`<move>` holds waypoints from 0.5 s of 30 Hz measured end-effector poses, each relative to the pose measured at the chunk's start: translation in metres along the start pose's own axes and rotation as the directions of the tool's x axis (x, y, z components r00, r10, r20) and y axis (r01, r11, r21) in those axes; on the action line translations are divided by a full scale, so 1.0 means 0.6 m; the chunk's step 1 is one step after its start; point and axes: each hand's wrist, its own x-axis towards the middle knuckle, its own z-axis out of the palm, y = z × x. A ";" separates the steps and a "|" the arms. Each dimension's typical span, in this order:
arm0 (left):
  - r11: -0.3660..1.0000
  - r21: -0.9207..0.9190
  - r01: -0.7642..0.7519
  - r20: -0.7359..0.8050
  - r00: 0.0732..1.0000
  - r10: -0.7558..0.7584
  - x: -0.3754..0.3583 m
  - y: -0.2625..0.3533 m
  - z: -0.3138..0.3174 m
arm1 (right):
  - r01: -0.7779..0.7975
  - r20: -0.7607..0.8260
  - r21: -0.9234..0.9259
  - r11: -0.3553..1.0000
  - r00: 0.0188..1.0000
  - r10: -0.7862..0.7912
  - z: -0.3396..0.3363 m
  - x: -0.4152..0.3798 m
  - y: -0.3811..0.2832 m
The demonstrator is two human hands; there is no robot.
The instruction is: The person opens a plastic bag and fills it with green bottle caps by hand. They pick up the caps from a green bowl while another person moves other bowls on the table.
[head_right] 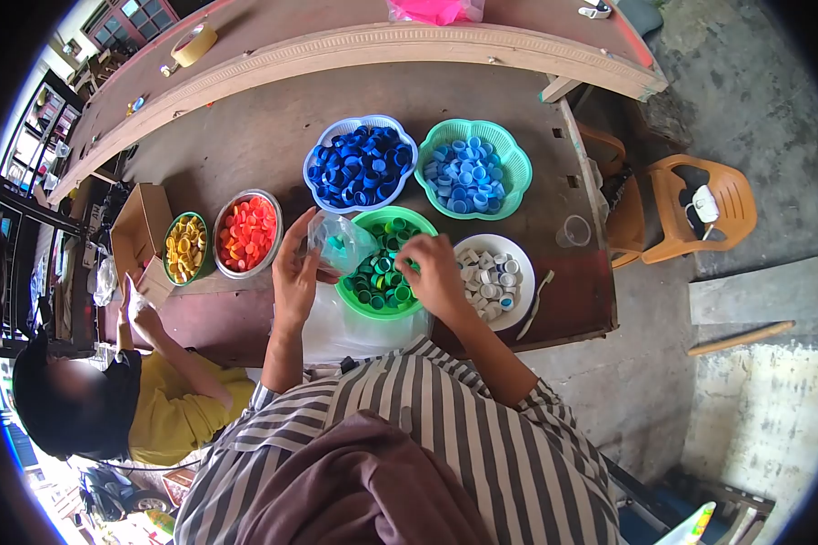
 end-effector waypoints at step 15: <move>0.997 -0.047 0.053 0.035 0.998 -0.051 0.025 0.001 -0.001 | 0.239 0.574 -0.436 0.867 0.816 0.064 0.132 -0.080 0.059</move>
